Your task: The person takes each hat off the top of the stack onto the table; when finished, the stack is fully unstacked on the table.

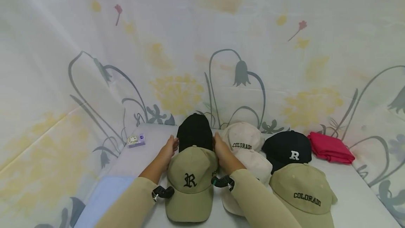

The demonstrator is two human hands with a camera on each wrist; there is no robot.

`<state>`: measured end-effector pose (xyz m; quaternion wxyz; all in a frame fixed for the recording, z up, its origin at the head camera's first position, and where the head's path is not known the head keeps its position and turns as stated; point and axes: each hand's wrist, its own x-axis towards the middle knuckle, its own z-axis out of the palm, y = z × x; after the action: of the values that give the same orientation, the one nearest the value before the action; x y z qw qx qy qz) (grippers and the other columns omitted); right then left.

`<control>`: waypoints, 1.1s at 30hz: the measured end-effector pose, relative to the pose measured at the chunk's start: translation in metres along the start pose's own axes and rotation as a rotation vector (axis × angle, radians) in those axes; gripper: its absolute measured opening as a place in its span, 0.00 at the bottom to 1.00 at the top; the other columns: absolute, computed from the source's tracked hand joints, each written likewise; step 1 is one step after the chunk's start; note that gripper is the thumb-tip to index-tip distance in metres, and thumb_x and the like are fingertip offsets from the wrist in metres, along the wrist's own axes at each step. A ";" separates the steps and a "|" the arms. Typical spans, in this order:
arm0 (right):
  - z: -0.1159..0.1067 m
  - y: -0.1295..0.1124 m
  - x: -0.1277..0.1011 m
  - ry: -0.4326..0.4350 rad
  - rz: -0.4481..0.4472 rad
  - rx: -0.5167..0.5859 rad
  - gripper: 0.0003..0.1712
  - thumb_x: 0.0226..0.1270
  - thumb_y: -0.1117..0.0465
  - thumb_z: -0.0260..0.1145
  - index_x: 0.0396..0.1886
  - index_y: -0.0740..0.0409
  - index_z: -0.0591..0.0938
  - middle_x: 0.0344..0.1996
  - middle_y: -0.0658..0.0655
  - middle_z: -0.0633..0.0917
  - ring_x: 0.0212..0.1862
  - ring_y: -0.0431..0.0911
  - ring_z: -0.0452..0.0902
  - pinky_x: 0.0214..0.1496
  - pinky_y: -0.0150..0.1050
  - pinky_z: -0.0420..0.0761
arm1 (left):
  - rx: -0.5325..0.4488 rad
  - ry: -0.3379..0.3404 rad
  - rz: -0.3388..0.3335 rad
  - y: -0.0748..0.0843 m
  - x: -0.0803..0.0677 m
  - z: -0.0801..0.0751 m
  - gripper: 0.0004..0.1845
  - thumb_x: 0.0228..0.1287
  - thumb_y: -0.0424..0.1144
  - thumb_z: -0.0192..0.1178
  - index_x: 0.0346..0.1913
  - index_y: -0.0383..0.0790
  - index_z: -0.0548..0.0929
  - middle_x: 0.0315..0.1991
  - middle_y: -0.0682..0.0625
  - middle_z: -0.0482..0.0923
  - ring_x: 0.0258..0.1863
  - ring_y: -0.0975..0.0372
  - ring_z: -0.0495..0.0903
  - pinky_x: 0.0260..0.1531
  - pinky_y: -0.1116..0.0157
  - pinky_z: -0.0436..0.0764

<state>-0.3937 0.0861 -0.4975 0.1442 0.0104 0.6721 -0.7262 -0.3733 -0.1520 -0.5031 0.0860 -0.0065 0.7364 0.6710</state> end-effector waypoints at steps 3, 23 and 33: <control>0.000 0.002 0.001 0.022 0.014 0.022 0.46 0.86 0.34 0.32 0.83 0.67 0.53 0.82 0.69 0.57 0.83 0.62 0.50 0.85 0.56 0.50 | 0.002 0.009 0.004 -0.001 0.001 0.001 0.43 0.85 0.62 0.24 0.81 0.26 0.55 0.81 0.30 0.53 0.81 0.37 0.52 0.82 0.43 0.49; 0.016 0.013 -0.015 0.507 -0.028 -0.213 0.39 0.85 0.39 0.38 0.43 0.66 0.83 0.34 0.61 0.84 0.36 0.51 0.76 0.43 0.42 0.73 | 0.102 0.171 -0.100 -0.004 -0.005 0.005 0.45 0.83 0.64 0.23 0.72 0.28 0.72 0.68 0.32 0.74 0.73 0.39 0.67 0.73 0.42 0.66; 0.015 0.013 -0.015 0.471 -0.072 -0.227 0.31 0.85 0.41 0.39 0.29 0.54 0.74 0.24 0.53 0.76 0.32 0.50 0.72 0.41 0.42 0.71 | 0.103 0.209 -0.082 -0.004 -0.005 0.005 0.44 0.84 0.62 0.22 0.70 0.26 0.73 0.64 0.30 0.76 0.70 0.39 0.70 0.70 0.43 0.69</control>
<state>-0.3739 0.0738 -0.5058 -0.0421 0.1389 0.7643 -0.6283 -0.3676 -0.1480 -0.5066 0.0364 -0.1020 0.7739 0.6240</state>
